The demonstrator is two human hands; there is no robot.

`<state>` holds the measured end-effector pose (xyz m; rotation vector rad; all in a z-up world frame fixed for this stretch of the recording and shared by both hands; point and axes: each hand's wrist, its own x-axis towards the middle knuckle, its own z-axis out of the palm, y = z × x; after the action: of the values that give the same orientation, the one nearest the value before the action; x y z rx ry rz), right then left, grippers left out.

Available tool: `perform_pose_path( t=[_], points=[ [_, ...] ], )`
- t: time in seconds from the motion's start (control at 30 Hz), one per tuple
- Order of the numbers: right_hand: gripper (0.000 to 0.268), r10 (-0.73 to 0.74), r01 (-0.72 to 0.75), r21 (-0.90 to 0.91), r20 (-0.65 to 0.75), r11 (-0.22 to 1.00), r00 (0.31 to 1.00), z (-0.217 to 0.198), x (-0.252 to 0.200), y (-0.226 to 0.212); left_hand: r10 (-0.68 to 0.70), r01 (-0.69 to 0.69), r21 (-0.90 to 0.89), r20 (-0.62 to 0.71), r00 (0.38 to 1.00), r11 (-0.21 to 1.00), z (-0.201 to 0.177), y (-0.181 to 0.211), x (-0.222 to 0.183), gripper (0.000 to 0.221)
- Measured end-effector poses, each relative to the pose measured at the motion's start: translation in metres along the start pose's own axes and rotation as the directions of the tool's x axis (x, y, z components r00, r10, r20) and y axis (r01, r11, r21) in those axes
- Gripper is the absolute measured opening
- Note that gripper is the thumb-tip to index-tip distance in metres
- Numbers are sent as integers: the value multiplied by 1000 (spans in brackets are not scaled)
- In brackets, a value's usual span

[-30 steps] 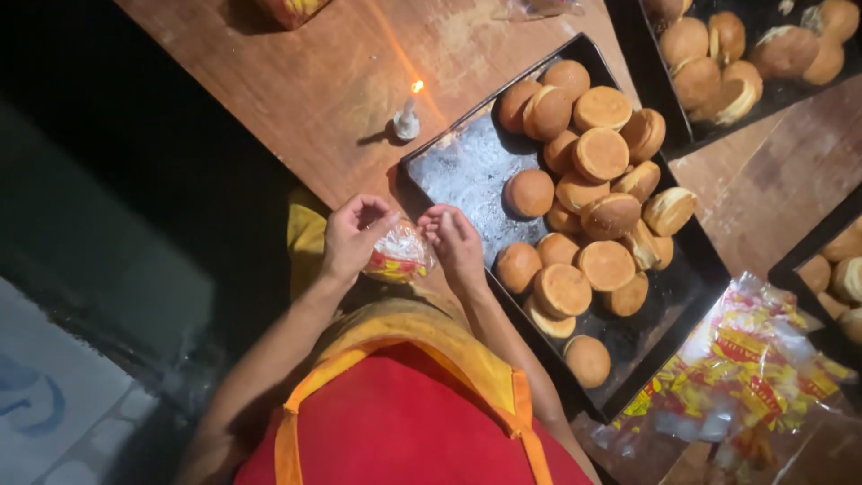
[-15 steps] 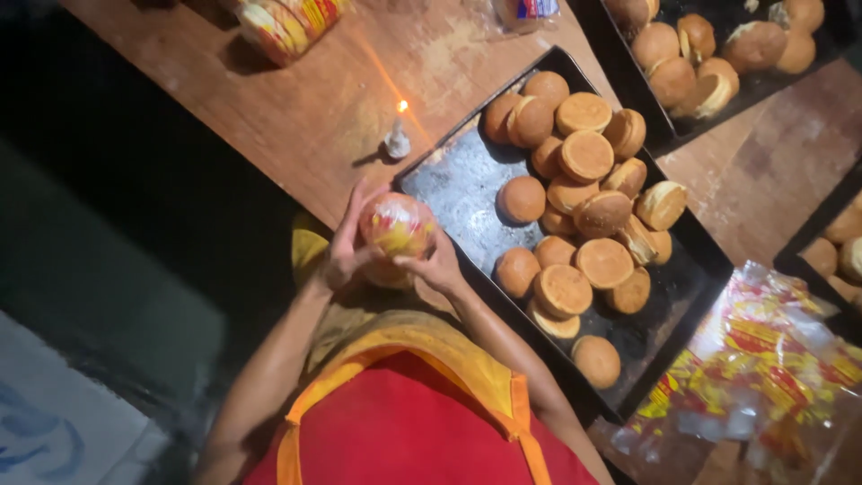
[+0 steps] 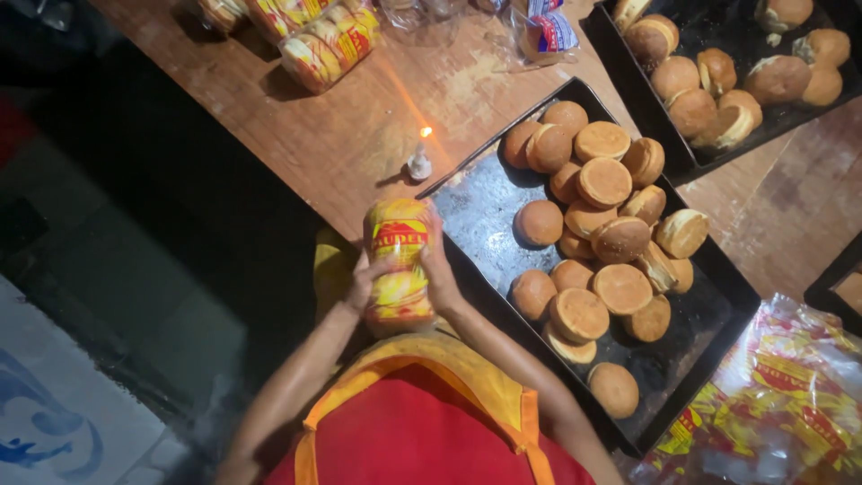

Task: The person picks baked buns one at a time from black trays on a wooden table and places them into clear plastic bags, then presses the bag openings closed. They work through multiple trays, occasionally repositioning trays and stacking filled bags of buns on the table.

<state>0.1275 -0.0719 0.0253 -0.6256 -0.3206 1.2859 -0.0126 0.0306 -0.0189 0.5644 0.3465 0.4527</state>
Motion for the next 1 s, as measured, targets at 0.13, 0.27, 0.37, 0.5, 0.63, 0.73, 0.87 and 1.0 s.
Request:
perform_pose_path(
  t=[0.13,0.27,0.37,0.5,0.63,0.73,0.87,1.0],
  points=[
    [98,-205,250,-470,146,847,968,-34,14,10,185,-207,292,100,978,934,62,36,-3,107],
    [93,-90,151,-461,150,875,985,-21,10,-4,164,-208,408,142,976,889,50,58,11,120],
    [79,45,0,-560,66,829,997,-52,-15,0,166,-134,847,55,985,515,61,106,33,122],
    [58,75,-109,-575,-83,811,994,-80,-71,4,263,-9,968,78,962,-253,26,152,115,125],
    [51,63,-342,-603,-434,721,899,-64,-122,-8,144,29,779,79,986,-627,-23,155,175,100],
    [49,-148,-342,-805,-461,485,875,-58,-144,-26,66,58,561,-6,998,-826,-51,145,192,102],
    [43,-274,-469,-805,-574,365,772,-62,-159,-25,-15,-61,318,148,989,-946,-96,143,201,87],
    [37,-447,-299,-882,-447,364,774,-69,-155,-12,39,-169,699,272,962,-695,-99,160,201,57]
  ],
)
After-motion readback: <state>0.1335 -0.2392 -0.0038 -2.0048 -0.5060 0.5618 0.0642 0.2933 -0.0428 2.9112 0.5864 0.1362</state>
